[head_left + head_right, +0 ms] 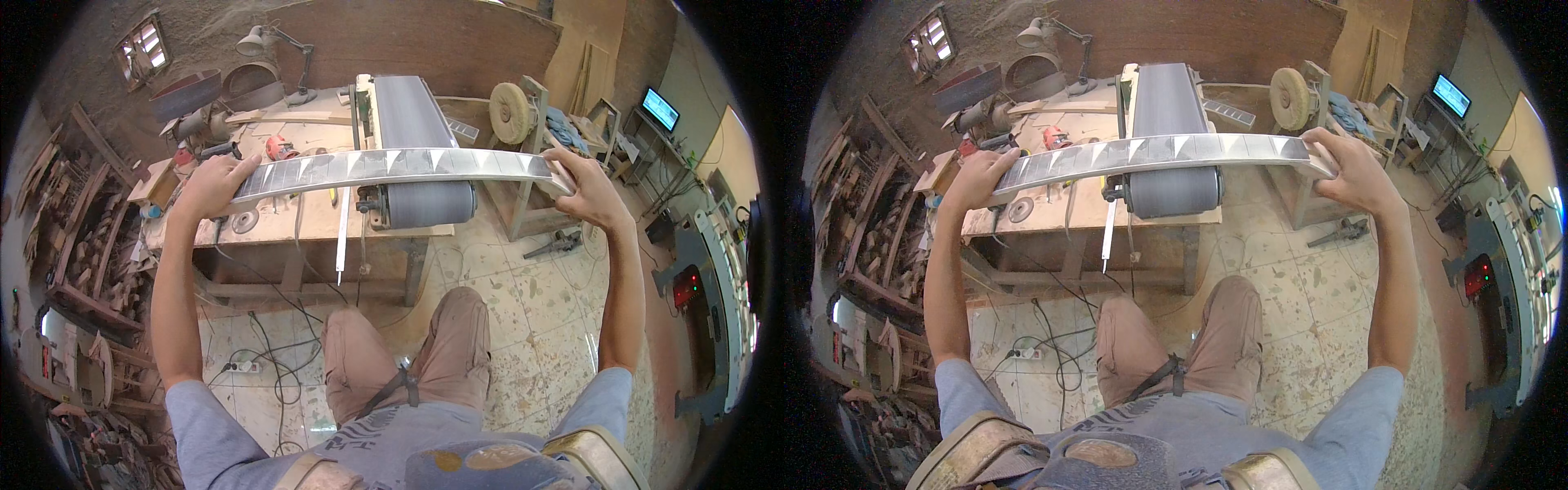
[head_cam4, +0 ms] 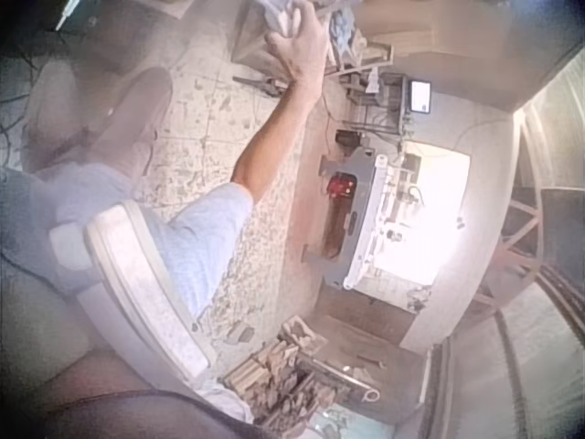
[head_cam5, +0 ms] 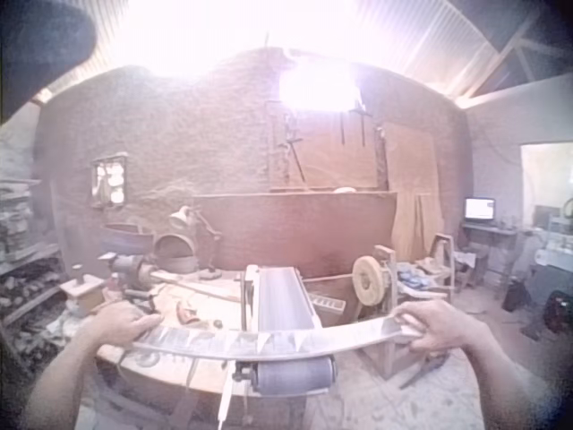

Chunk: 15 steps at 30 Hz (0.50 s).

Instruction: The person holds a wooden guitar neck against a running belt sander to smooth its surface and then uses digital calipers to measure the thickness of the neck.

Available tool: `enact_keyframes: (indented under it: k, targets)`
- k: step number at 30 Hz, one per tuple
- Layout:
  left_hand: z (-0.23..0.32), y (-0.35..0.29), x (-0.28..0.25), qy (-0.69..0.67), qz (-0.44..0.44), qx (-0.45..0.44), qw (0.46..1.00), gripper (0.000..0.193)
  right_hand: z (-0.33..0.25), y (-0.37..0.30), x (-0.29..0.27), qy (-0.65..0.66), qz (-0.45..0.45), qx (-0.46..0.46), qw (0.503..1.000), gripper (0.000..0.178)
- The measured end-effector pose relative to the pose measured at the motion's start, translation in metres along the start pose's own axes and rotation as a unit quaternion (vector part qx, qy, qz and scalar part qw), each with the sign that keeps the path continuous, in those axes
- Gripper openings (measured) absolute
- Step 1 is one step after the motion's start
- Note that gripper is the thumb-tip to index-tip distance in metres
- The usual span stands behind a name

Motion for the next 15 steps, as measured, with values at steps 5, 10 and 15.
enact_keyframes:
  k: [5,10,15]
  targets:
    - [-0.030,-0.003,0.011,-0.035,-0.098,-0.034,0.994,0.035,-0.001,-0.001,-0.004,0.014,-0.074,0.064,0.995,0.072]
    - [-0.006,0.005,0.003,0.095,0.054,0.064,0.992,0.037,0.008,0.000,0.005,0.008,0.043,-0.027,0.999,0.068]
    - [0.006,0.000,-0.004,-0.007,0.154,-0.106,0.982,0.040,0.012,-0.008,0.021,0.006,0.173,-0.121,0.977,0.074]
Point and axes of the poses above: each hand's wrist, its own y-axis towards the middle knuckle, its own x-axis out of the palm, z = x × y, the point moved 4 cm from there along y, towards the middle knuckle, and after that the axes turned 3 degrees about x, right-handed, at the moved point
